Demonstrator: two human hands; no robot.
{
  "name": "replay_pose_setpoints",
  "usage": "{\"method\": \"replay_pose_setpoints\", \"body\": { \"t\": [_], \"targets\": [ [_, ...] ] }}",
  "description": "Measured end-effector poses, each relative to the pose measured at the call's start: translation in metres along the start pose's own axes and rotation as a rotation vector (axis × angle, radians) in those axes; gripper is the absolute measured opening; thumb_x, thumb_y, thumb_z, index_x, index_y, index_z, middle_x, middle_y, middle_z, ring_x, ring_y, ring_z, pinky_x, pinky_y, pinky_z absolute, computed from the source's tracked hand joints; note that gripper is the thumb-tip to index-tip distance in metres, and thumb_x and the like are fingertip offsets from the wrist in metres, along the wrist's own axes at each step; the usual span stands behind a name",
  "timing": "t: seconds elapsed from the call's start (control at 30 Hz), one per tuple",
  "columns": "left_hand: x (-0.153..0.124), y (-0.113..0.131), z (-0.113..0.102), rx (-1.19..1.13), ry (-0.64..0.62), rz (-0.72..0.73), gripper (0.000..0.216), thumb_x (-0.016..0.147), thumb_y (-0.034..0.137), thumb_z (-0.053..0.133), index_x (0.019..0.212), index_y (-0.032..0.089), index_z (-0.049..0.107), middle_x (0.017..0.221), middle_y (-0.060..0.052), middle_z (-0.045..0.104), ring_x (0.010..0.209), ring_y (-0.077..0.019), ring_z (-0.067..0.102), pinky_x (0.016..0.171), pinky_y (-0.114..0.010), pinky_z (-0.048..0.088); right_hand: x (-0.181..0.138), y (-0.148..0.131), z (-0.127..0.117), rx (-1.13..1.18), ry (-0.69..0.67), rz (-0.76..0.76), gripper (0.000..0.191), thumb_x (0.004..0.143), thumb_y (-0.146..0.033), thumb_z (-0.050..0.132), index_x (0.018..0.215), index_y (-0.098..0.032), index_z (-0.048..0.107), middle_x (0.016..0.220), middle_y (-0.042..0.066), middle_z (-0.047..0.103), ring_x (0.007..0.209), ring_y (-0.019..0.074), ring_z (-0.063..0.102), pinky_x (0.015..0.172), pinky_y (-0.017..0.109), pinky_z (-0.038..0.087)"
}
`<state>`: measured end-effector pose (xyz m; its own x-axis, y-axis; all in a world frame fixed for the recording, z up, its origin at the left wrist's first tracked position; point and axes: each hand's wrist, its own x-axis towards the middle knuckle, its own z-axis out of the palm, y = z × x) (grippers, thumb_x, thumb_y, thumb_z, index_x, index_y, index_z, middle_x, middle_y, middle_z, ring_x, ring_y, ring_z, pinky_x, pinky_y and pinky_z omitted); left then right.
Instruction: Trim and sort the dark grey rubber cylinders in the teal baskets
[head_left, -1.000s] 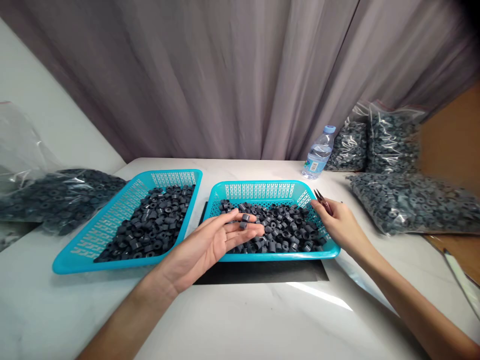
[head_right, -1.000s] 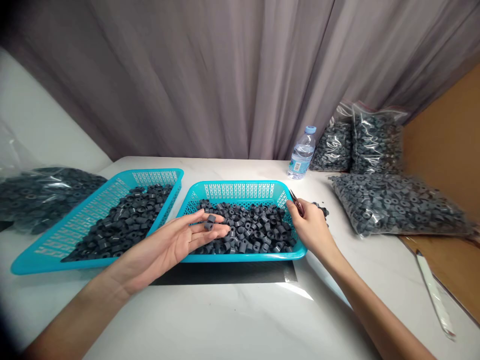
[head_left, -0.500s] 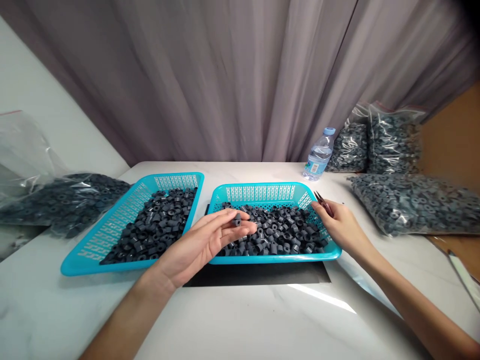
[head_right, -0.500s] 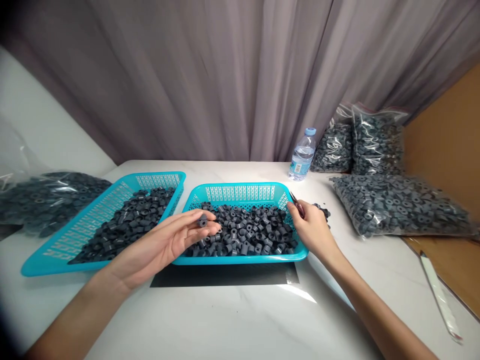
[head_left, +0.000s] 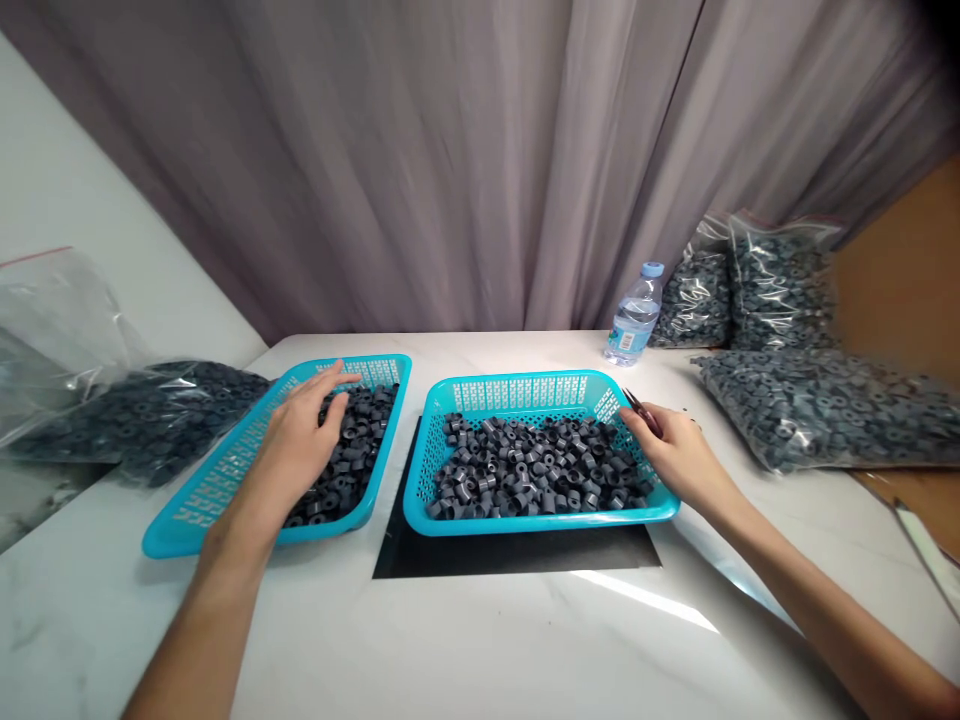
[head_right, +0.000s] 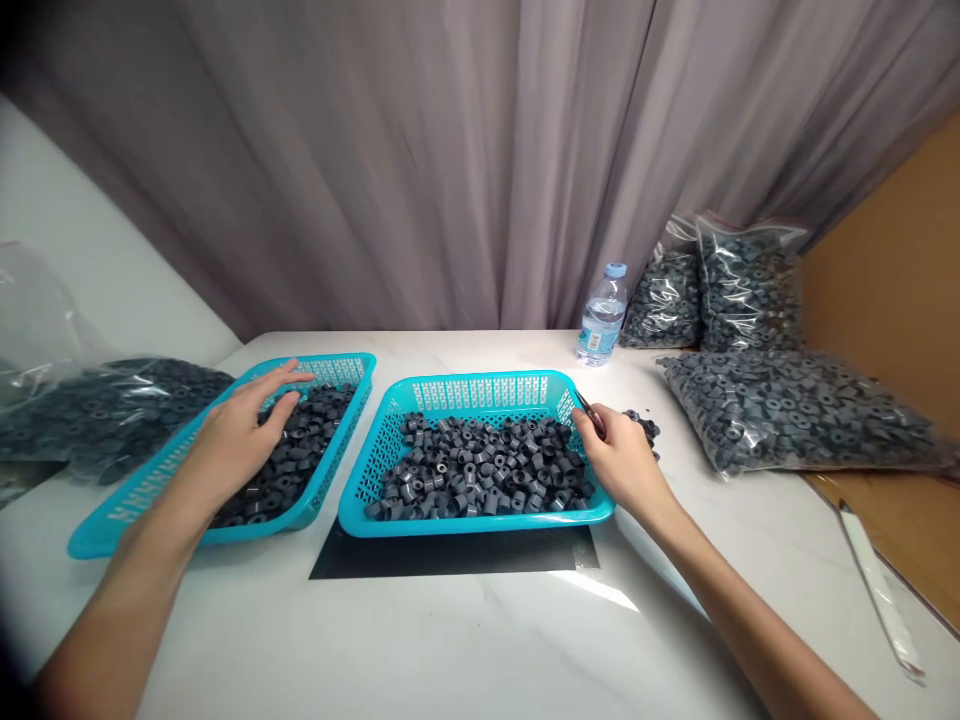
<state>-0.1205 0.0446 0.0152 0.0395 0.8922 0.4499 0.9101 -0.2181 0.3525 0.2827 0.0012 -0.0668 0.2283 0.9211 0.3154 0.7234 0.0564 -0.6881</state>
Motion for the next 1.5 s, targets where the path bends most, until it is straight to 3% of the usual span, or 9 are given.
{"method": "replay_pose_setpoints", "body": {
  "t": [0.13,0.23,0.37,0.53,0.67,0.87,1.1,1.33,1.5],
  "targets": [
    [0.001,0.035,0.006,0.042,0.023,0.128,0.035,0.095,0.033,0.043,0.113,0.017,0.068,0.137,-0.012,0.065,0.13,-0.0336,0.056,0.113,-0.05,0.039,0.002,-0.001,0.001,0.029,-0.016,-0.011,0.049,0.088,-0.063,0.042,0.06,-0.024,0.032,0.053,-0.004,0.033,0.053,0.0136,0.034,0.052,0.028,0.025],
    [0.006,0.089,0.026,-0.074,-0.22,0.305,0.03,0.098,0.036,0.046,0.11,0.022,0.07,0.119,-0.007,0.073,0.11,-0.0268,0.067,0.098,-0.041,0.05,0.003,-0.001,0.001,0.032,-0.01,-0.019,0.047,0.088,-0.061,0.043,0.061,-0.024,0.033,0.053,-0.004,0.035,0.053,0.0138,0.034,0.053,0.029,0.024],
    [0.023,0.144,0.069,-0.046,-0.481,0.447,0.03,0.096,0.031,0.051,0.114,0.021,0.072,0.105,-0.01,0.077,0.093,-0.0287,0.071,0.083,-0.041,0.05,0.003,0.0,0.002,0.045,-0.004,-0.019,0.047,0.089,-0.059,0.044,0.06,-0.024,0.033,0.054,-0.005,0.035,0.054,0.0137,0.035,0.054,0.029,0.023],
    [0.038,0.151,0.114,-0.047,-0.561,0.516,0.016,0.083,0.023,0.067,0.093,0.02,0.08,0.096,-0.011,0.078,0.09,-0.031,0.071,0.078,-0.04,0.048,0.003,-0.002,0.003,0.081,-0.007,-0.011,0.044,0.091,-0.055,0.045,0.062,-0.024,0.034,0.054,-0.005,0.036,0.054,0.0136,0.035,0.055,0.029,0.023],
    [0.038,0.145,0.124,-0.07,-0.529,0.481,0.012,0.08,0.021,0.068,0.084,0.02,0.078,0.088,-0.01,0.078,0.083,-0.028,0.071,0.075,-0.038,0.047,0.004,-0.003,0.002,0.096,-0.019,-0.013,0.042,0.091,-0.054,0.044,0.063,-0.024,0.035,0.055,-0.005,0.037,0.055,0.0139,0.035,0.056,0.029,0.024],
    [0.037,0.136,0.106,-0.193,-0.445,0.339,0.01,0.08,0.02,0.06,0.076,0.018,0.069,0.088,-0.009,0.077,0.08,-0.0232,0.071,0.073,-0.034,0.051,0.005,-0.006,0.001,0.09,-0.015,-0.002,0.044,0.091,-0.054,0.044,0.062,-0.024,0.031,0.054,-0.004,0.035,0.055,0.0141,0.032,0.055,0.029,0.023],
    [-0.003,0.086,0.052,-0.557,-0.314,0.058,0.024,0.081,0.033,0.067,0.084,0.022,0.046,0.094,-0.007,0.076,0.086,-0.0208,0.076,0.083,-0.035,0.06,0.003,-0.001,0.001,0.065,-0.034,-0.002,0.043,0.092,-0.053,0.043,0.063,-0.024,0.032,0.054,-0.005,0.034,0.054,0.0134,0.032,0.056,0.029,0.023],
    [-0.04,0.078,0.016,-0.676,-0.683,0.018,0.023,0.09,0.043,0.065,0.104,0.025,0.07,0.105,-0.003,0.075,0.099,-0.0205,0.073,0.097,-0.036,0.056,0.002,0.001,-0.001,0.032,-0.038,0.007,0.045,0.088,-0.058,0.044,0.061,-0.023,0.034,0.054,-0.005,0.031,0.054,0.0129,0.031,0.054,0.028,0.024],
    [-0.045,0.084,0.016,-0.758,-0.775,-0.008,0.027,0.086,0.039,0.073,0.11,0.026,0.073,0.103,-0.002,0.074,0.097,-0.0193,0.071,0.093,-0.034,0.057,0.001,0.001,-0.001,0.028,-0.041,0.013,0.047,0.087,-0.061,0.045,0.061,-0.024,0.034,0.054,-0.004,0.032,0.054,0.0134,0.033,0.053,0.028,0.025]
  ]
}}
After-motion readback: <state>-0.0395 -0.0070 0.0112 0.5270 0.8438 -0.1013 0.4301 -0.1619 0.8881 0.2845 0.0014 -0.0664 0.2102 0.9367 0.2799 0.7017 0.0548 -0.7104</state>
